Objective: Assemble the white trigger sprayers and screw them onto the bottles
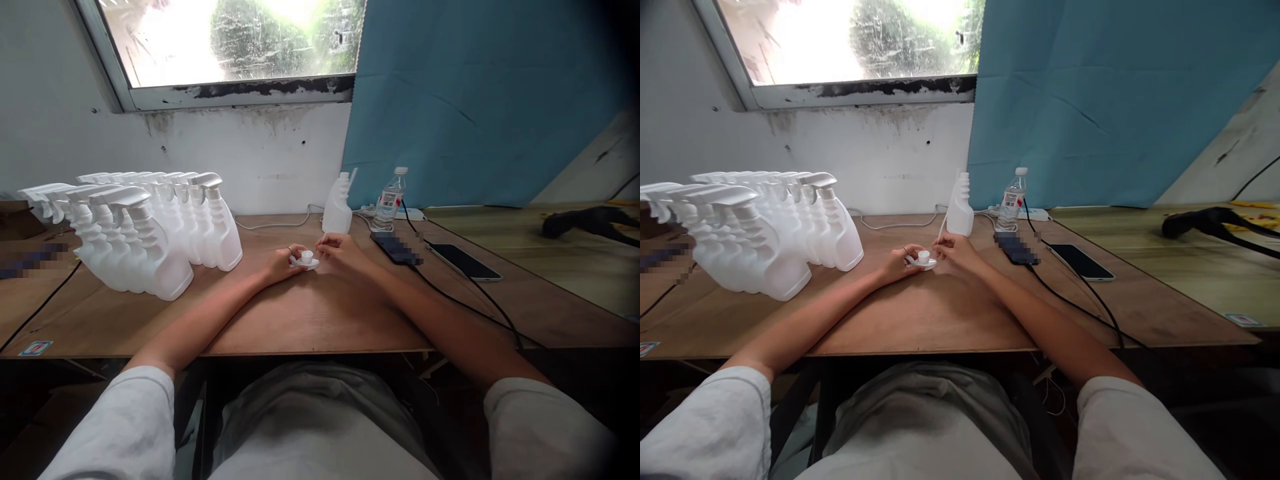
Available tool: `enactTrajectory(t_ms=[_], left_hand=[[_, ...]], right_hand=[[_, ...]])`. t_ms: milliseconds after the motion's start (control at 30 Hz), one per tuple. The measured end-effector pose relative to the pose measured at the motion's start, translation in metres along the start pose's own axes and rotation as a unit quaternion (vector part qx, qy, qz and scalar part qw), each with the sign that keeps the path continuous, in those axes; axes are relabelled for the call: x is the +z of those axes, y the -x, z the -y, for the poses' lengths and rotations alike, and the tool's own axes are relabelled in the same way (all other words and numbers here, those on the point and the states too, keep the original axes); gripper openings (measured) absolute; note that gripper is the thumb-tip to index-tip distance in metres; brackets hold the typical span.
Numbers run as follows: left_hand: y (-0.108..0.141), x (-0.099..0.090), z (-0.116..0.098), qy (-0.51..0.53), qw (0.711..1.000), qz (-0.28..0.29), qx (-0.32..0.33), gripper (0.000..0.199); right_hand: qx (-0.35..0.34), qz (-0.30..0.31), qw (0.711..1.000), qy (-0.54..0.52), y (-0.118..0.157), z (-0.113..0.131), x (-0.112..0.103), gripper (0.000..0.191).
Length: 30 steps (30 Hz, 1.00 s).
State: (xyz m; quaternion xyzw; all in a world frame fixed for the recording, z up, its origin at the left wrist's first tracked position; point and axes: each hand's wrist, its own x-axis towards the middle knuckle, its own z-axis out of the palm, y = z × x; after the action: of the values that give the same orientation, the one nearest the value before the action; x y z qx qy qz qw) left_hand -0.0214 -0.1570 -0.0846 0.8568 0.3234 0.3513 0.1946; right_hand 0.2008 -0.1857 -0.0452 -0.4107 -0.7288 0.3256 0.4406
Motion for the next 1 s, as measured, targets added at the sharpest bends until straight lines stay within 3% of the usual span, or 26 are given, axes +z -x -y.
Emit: enactTrajectory(t_ms=[100,267,500,1000], left_hand=[[0.000,0.000,0.000,-0.001,1.000,0.007,0.003,0.055],[0.000,0.000,-0.001,-0.004,1.000,0.008,0.005,0.054],[0.001,-0.001,-0.004,-0.002,1.000,0.009,0.006,0.054],[-0.001,0.002,0.000,0.031,0.999,-0.008,0.011,0.051]], right_hand=[[-0.023,-0.035,0.999,-0.011,-0.003,0.005,0.011,0.028],[-0.042,-0.044,0.998,0.002,-0.003,0.002,0.022,0.029],[-0.056,-0.041,0.997,0.037,-0.005,-0.007,0.023,0.029],[-0.121,-0.047,0.981,0.147,-0.007,0.010,0.032,0.025]])
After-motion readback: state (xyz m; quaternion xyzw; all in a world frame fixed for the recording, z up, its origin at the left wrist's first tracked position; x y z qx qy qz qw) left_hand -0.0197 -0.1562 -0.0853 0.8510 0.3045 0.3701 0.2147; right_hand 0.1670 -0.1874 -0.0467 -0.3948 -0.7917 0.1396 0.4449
